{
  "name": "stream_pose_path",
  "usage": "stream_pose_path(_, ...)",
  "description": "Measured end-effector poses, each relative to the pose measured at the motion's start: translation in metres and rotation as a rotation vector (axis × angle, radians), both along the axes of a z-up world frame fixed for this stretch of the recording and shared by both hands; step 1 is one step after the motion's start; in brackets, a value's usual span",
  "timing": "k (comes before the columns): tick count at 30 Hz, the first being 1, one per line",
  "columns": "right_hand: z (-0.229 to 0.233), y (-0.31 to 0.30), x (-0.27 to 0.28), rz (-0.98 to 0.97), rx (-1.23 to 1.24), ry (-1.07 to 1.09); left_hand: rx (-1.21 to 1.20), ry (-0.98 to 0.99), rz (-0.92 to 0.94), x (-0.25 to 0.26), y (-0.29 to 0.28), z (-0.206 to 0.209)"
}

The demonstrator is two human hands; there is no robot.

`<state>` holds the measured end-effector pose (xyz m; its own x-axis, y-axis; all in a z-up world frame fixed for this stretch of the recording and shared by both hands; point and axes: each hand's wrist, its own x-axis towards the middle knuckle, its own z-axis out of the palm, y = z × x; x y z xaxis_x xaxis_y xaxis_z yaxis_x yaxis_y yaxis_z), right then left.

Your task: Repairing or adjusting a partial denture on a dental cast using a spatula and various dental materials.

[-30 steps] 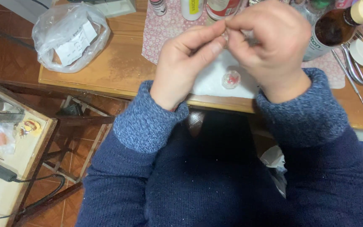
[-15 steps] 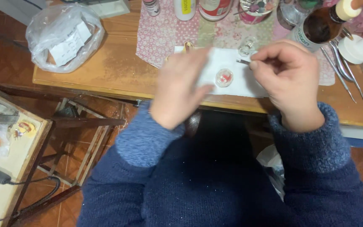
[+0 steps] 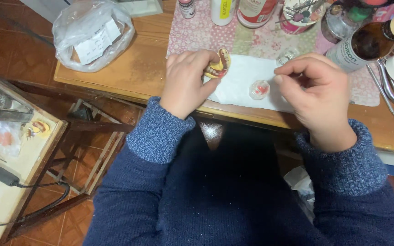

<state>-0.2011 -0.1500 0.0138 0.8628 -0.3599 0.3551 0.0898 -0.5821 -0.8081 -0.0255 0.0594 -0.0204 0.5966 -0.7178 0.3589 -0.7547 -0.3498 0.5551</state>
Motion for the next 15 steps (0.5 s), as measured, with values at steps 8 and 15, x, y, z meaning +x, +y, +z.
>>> stream_pose_path(8,0.033,0.014,0.036,0.174,0.283,0.159,-0.297,-0.022,-0.100,-0.014,0.004,0.025)
stream_pose_path(15,0.040,0.013,0.053,0.269,0.346,0.220,-0.349,-0.081,-0.181,-0.024,0.005,0.050)
